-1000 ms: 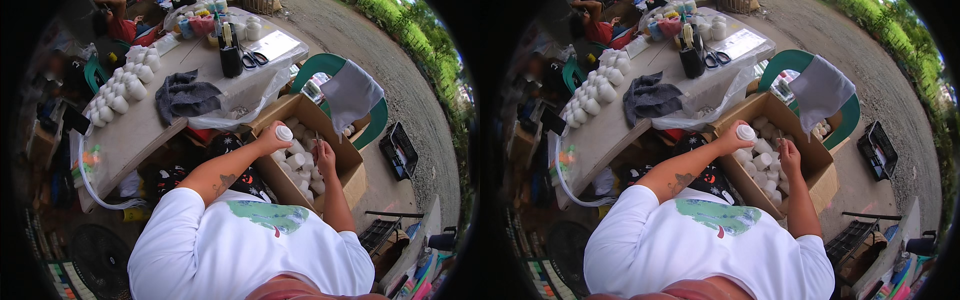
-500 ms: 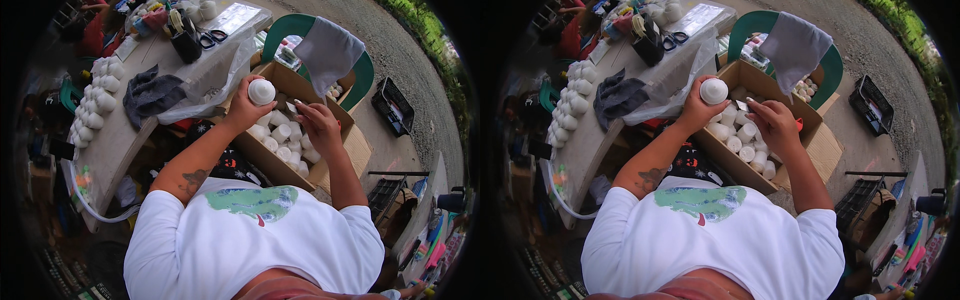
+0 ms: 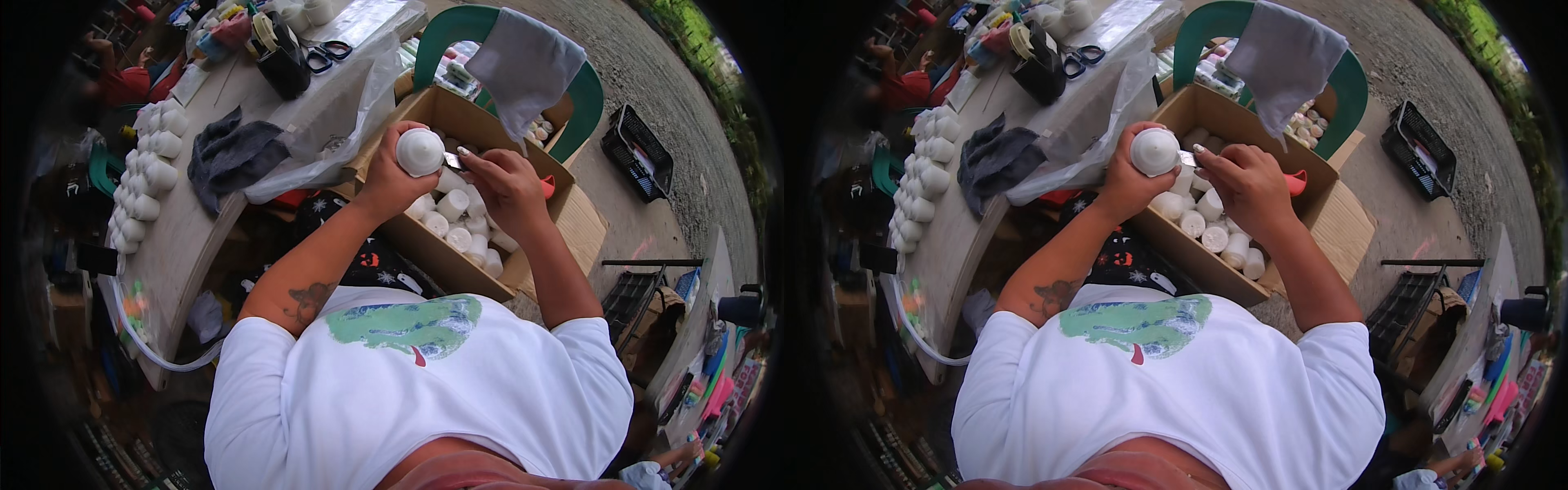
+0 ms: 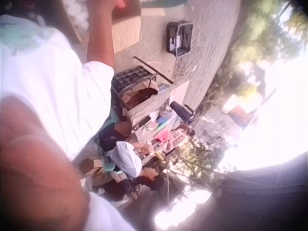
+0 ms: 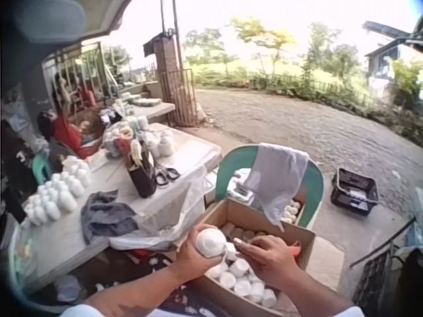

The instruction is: The person trims the base of small white ceramic objects using a utility knife and wipes them with a cloth. The person handles the objects one at a time, scrapes the bottom edge, and places the finished items on the table.

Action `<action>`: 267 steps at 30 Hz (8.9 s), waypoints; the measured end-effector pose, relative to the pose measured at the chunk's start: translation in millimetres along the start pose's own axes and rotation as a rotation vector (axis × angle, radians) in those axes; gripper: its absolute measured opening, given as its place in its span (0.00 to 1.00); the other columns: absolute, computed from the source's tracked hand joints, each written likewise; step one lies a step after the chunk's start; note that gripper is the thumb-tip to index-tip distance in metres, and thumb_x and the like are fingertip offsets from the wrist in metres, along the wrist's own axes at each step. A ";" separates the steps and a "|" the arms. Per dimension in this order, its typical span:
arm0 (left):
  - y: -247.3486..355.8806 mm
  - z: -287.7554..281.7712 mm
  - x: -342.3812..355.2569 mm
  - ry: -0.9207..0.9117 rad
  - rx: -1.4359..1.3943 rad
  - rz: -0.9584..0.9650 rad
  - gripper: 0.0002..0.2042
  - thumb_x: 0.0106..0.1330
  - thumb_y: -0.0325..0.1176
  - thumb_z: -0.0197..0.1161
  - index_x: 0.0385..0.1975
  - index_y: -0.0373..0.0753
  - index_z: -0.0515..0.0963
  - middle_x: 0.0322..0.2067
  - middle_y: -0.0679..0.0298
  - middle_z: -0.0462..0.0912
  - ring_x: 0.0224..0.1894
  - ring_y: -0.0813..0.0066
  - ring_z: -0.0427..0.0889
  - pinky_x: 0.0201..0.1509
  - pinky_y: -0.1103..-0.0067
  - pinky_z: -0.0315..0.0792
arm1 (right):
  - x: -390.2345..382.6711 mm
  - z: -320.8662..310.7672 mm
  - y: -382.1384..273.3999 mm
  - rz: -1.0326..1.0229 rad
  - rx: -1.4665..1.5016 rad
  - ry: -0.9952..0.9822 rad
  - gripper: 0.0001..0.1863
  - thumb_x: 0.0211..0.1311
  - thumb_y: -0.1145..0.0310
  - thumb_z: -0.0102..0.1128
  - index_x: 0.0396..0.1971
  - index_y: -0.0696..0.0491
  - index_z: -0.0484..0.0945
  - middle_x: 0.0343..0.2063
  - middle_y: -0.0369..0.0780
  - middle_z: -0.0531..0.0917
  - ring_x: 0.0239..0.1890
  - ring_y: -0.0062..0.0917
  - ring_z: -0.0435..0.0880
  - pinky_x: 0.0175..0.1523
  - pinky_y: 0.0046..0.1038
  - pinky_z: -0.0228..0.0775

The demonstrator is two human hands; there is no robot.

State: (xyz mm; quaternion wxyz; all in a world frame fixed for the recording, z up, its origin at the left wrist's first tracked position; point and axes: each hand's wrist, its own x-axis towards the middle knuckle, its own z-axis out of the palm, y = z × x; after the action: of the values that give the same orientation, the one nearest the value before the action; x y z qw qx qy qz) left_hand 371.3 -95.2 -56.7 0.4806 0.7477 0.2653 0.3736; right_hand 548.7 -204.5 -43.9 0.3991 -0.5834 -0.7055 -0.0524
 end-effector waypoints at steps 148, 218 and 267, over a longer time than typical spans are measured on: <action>-16.3 -1.8 -2.5 -0.054 -0.486 -0.205 0.37 0.48 0.25 0.76 0.56 0.39 0.59 0.48 0.61 0.73 0.49 0.74 0.76 0.53 0.76 0.74 | 15.5 -5.6 -2.0 -0.006 0.167 -0.091 0.17 0.51 0.78 0.65 0.41 0.45 0.82 0.28 0.37 0.79 0.30 0.31 0.80 0.33 0.31 0.72; -23.8 -7.1 -2.6 -0.062 0.006 0.028 0.31 0.49 0.26 0.74 0.53 0.43 0.67 0.46 0.63 0.76 0.48 0.73 0.76 0.54 0.75 0.71 | -0.8 -10.9 -2.1 0.323 0.392 -0.222 0.16 0.62 0.78 0.56 0.50 0.49 0.77 0.37 0.40 0.80 0.37 0.29 0.79 0.44 0.28 0.73; -21.7 -21.2 8.9 -0.106 0.350 -0.088 0.31 0.44 0.26 0.72 0.52 0.45 0.68 0.48 0.58 0.74 0.54 0.56 0.74 0.58 0.68 0.68 | -6.6 38.4 8.7 0.338 0.494 -0.107 0.14 0.62 0.77 0.57 0.48 0.50 0.77 0.37 0.41 0.80 0.38 0.30 0.81 0.44 0.27 0.74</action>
State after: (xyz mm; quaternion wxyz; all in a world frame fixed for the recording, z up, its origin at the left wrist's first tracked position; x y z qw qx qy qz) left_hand 358.4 -68.7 -68.4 0.3724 0.8261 0.3332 0.2605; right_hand 537.0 -186.1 -77.4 0.4944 -0.5797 -0.6096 0.2189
